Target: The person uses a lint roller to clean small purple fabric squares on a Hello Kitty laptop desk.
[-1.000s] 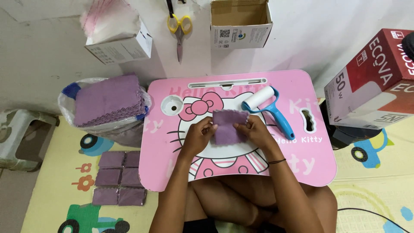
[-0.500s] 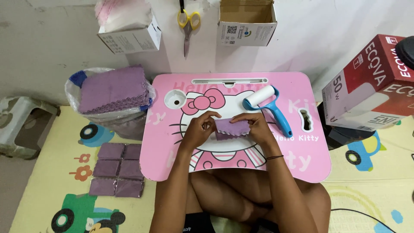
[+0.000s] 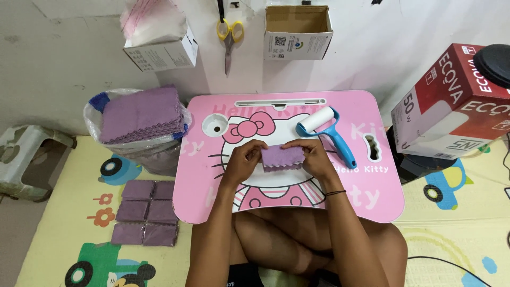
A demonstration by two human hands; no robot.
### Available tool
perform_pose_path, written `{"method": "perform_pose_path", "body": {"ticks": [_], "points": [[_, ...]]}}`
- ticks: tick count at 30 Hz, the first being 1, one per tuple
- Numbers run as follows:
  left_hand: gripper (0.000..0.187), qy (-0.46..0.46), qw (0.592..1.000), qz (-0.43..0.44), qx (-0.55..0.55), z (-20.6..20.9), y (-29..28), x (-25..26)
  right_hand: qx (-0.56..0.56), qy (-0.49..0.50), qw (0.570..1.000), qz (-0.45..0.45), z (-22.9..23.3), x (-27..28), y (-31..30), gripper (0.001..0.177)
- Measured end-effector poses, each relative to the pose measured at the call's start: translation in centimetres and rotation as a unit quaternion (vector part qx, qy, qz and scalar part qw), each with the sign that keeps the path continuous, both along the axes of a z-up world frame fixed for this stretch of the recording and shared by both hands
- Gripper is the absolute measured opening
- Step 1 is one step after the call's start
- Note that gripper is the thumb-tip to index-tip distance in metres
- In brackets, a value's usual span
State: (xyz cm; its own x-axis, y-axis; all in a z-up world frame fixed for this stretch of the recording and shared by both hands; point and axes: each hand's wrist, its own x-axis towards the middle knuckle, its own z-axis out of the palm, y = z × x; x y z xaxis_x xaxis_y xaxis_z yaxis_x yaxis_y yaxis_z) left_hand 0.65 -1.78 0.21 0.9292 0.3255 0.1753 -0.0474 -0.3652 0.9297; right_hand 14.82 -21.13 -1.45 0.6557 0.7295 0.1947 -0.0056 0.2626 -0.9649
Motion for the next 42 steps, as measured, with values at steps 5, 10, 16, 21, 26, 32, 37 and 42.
{"method": "perform_pose_path", "body": {"ticks": [5, 10, 16, 21, 26, 32, 37, 42], "points": [[0.031, -0.012, 0.999, -0.002, -0.038, -1.3, 0.8, 0.1, -0.002, -0.018, 1.0, -0.016, -1.0, 0.6, -0.2, 0.035], [0.03, -0.034, 0.998, -0.01, -0.052, -1.9, 1.2, 0.2, -0.023, -0.063, 0.997, -0.038, -0.3, 0.2, 0.2, 0.039], [0.029, -0.055, 0.997, -0.022, -0.059, -1.7, 1.2, 0.3, -0.049, -0.07, 0.994, -0.065, 0.5, -0.2, 0.3, 0.043], [0.027, -0.078, 0.99, -0.05, -0.11, -1.7, 1.4, 0.4, -0.059, -0.028, 0.996, -0.064, -0.2, 0.0, 0.4, 0.041], [0.019, -0.061, 0.994, -0.047, -0.078, -0.7, 1.0, 0.2, -0.006, 0.004, 0.998, -0.066, 2.4, -0.9, 0.8, 0.044], [0.026, -0.036, 0.999, -0.019, -0.03, 1.0, 0.3, -0.2, -0.06, -0.077, 0.99, -0.1, 2.0, -1.0, 0.6, 0.03], [0.03, -0.034, 0.999, -0.011, -0.017, 1.8, 0.1, -0.4, -0.066, -0.064, 0.991, -0.101, 3.2, -1.8, 0.5, 0.031], [0.036, -0.028, 0.999, 0.003, -0.039, 0.3, 0.3, 0.0, -0.081, -0.066, 0.989, -0.106, 2.8, -1.5, 0.7, 0.029]]}}
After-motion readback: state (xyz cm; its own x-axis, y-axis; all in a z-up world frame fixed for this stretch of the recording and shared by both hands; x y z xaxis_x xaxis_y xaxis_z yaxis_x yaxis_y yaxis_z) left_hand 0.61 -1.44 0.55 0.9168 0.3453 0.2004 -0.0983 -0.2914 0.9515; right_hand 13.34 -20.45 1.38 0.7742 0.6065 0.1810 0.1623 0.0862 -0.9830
